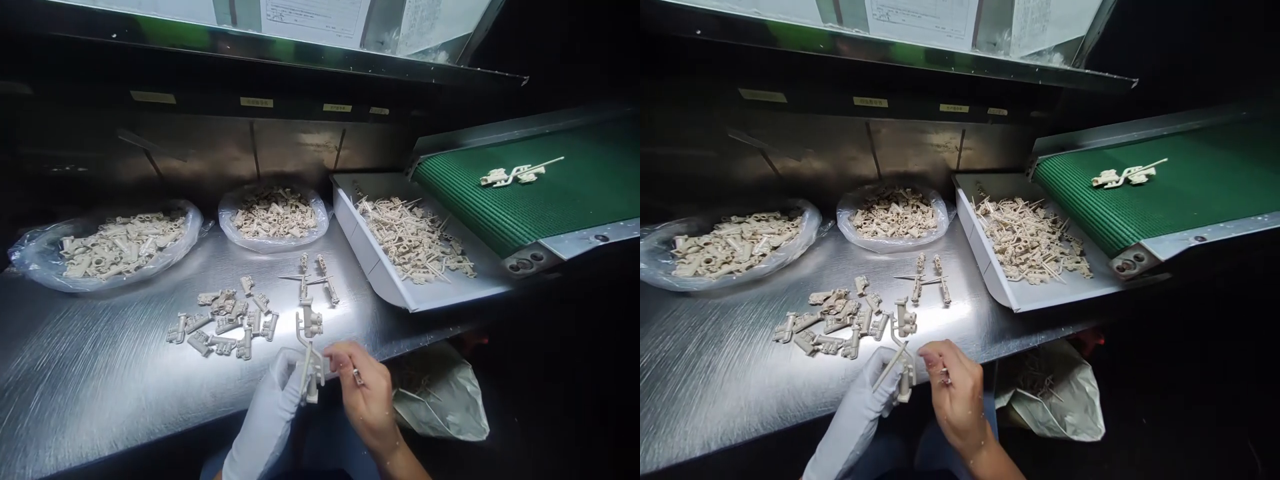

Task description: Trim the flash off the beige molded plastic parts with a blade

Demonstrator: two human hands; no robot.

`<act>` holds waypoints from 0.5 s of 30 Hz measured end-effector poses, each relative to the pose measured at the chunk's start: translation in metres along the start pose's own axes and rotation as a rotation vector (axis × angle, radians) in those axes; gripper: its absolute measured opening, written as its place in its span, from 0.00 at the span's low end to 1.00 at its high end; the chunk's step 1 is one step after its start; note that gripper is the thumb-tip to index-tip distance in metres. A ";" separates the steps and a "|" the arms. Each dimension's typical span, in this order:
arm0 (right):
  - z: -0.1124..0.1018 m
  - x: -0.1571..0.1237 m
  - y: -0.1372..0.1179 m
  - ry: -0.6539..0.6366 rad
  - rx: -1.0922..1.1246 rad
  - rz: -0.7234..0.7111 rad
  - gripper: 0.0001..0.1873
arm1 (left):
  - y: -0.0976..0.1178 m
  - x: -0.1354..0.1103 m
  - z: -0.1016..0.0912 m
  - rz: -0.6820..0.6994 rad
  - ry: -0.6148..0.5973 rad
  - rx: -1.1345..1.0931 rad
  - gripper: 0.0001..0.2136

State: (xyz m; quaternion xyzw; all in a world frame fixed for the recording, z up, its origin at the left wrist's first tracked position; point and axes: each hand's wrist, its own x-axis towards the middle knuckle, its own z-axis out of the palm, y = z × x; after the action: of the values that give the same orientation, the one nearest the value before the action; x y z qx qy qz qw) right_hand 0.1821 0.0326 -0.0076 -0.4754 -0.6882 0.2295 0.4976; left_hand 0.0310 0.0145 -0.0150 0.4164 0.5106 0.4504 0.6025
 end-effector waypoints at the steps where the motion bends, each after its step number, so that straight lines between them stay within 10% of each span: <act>1: 0.003 -0.003 0.000 -0.023 0.006 -0.002 0.17 | -0.002 -0.001 0.002 -0.008 -0.001 0.001 0.17; 10: 0.008 -0.009 0.000 -0.114 0.070 0.041 0.22 | -0.006 -0.013 0.004 -0.101 -0.194 0.028 0.20; 15: -0.016 0.000 0.006 -0.127 0.078 0.088 0.21 | 0.003 -0.009 0.001 -0.029 -0.078 0.018 0.23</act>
State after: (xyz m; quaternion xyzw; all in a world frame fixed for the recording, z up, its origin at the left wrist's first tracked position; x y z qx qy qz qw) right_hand 0.1993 0.0330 -0.0062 -0.4696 -0.6875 0.3076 0.4606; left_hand 0.0311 0.0068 -0.0103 0.4315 0.4969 0.4203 0.6247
